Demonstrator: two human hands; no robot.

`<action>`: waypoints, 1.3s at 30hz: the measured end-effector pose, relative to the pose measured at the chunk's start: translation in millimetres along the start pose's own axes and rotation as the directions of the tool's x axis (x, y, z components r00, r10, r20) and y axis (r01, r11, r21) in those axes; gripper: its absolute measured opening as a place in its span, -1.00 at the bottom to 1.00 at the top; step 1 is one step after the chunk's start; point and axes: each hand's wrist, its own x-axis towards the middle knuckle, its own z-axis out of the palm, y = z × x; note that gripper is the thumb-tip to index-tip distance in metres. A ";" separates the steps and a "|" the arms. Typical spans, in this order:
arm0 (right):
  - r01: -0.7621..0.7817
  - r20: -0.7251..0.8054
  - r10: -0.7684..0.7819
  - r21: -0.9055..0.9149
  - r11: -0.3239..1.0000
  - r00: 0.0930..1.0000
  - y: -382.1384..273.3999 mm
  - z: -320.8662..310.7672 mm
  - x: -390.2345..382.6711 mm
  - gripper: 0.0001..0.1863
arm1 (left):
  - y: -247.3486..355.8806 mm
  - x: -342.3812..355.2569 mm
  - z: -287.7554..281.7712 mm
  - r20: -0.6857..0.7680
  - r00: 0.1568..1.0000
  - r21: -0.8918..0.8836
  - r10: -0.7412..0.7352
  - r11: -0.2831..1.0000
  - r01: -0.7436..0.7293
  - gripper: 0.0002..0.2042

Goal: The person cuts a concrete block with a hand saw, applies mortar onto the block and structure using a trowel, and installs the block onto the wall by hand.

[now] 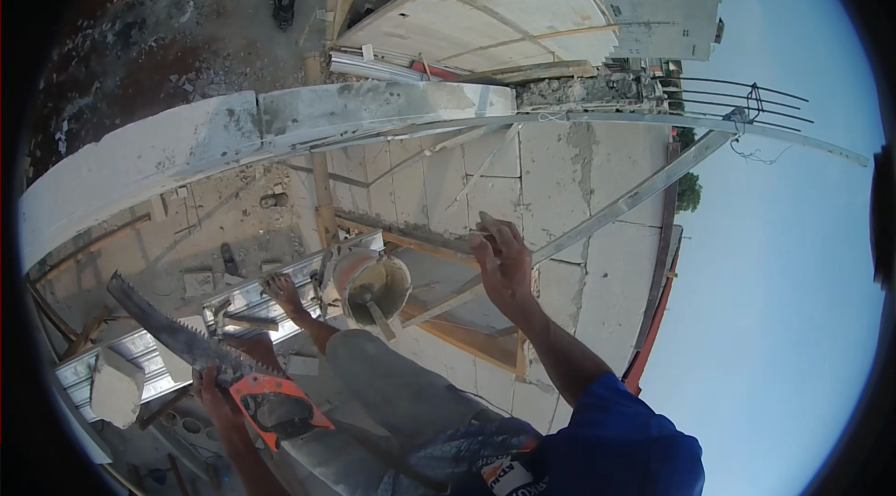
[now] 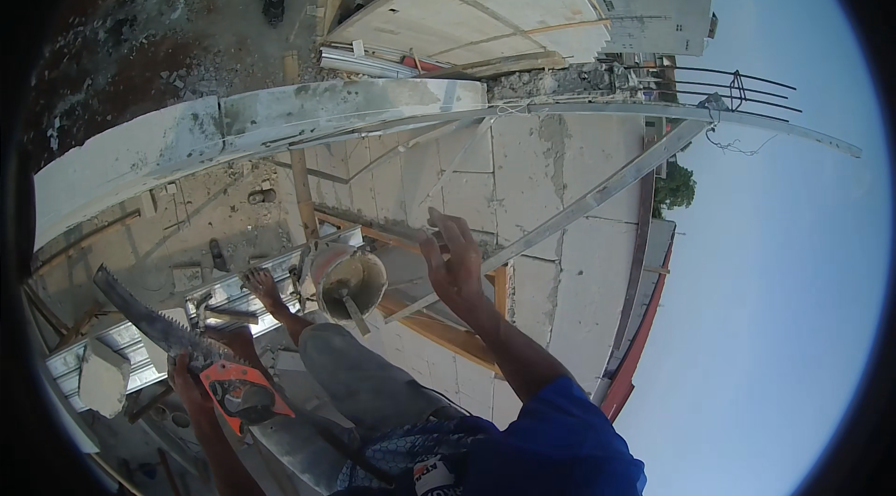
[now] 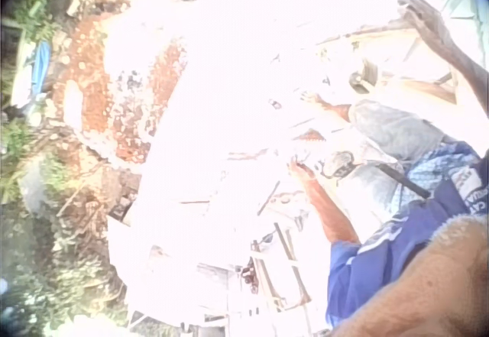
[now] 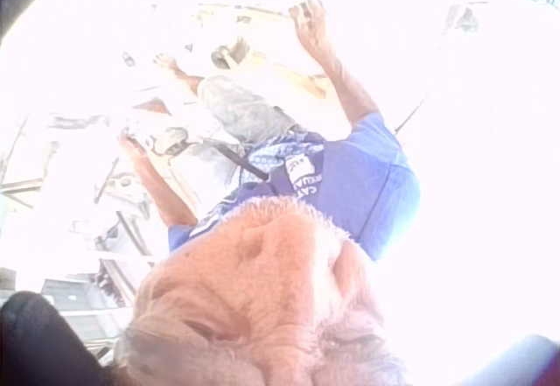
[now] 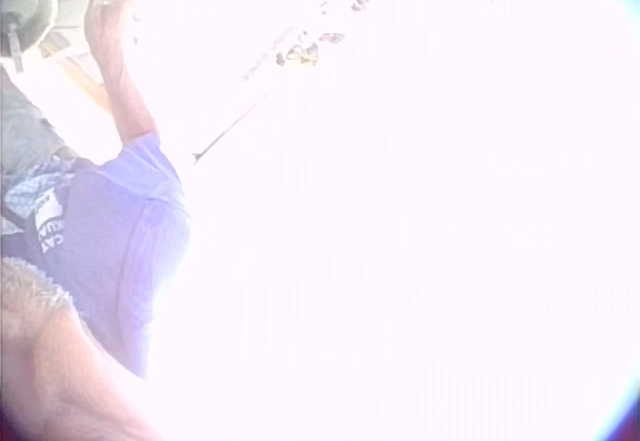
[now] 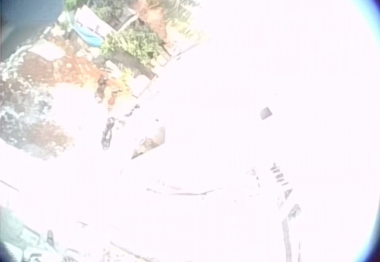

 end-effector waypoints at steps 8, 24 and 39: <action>-0.074 -0.544 0.274 0.361 0.930 0.793 62.5 -161.4 143.7 -0.12 | 7.2 -18.3 -15.5 0.004 0.999 0.211 0.050 0.976 -0.050 -0.78; 0.101 -0.530 0.127 0.380 0.920 0.839 61.7 -178.2 169.6 -0.56 | 0.8 -13.7 -16.3 -0.066 0.998 0.327 0.007 0.945 0.015 -0.74; 0.012 -0.525 0.169 0.323 0.946 0.834 56.7 -175.5 170.2 -0.55 | 11.4 -17.9 -22.0 -0.071 0.994 0.294 0.079 0.954 -0.055 -0.75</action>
